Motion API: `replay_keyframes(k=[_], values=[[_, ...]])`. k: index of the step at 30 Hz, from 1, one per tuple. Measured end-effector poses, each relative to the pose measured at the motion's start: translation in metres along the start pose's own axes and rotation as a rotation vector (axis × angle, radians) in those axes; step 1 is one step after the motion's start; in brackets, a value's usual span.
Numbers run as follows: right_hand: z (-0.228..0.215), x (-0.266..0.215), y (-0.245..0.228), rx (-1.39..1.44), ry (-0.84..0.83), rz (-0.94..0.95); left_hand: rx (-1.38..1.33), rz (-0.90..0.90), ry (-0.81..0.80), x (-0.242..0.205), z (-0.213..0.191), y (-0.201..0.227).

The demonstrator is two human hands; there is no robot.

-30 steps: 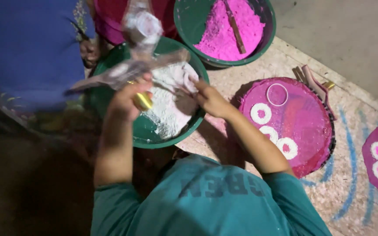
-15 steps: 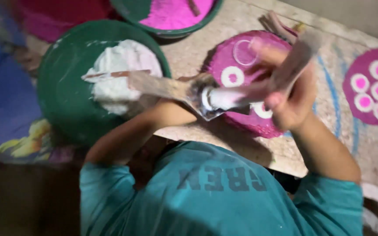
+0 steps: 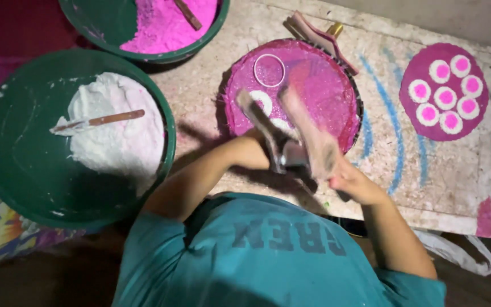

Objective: The person scoops white and pink powders into a wooden mold, presses them together, and releases ring-shaped confections onto a pink tray. The process is repeated to produce multiple identical items.

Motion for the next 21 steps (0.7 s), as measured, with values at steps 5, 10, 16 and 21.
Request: replay_keyframes(k=[5, 10, 16, 21], values=[[0.018, -0.050, 0.080, 0.474, 0.025, 0.349, -0.390, 0.455, -0.200, 0.060, -0.045, -0.025], [0.005, -0.101, 0.108, 0.217, 0.408, 0.437, -0.037, -0.056, 0.802, 0.085, -0.174, -0.195], [0.000, -0.108, 0.092, 0.308, 0.490, 0.370, -0.862, -0.110, 0.865, 0.063, -0.144, -0.280], [0.004, -0.088, 0.087, 0.340, 0.522, 0.273, -0.458, -0.025, 1.127, -0.027, -0.085, -0.203]])
Point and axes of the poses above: each hand's wrist, its own x-axis towards the middle knuckle, its own z-axis out of the palm, y = z × x, the point moved 8 cm from there along x, towards the middle knuckle, and after that the axes turned 15 degrees about -x, right-handed, at the moved point
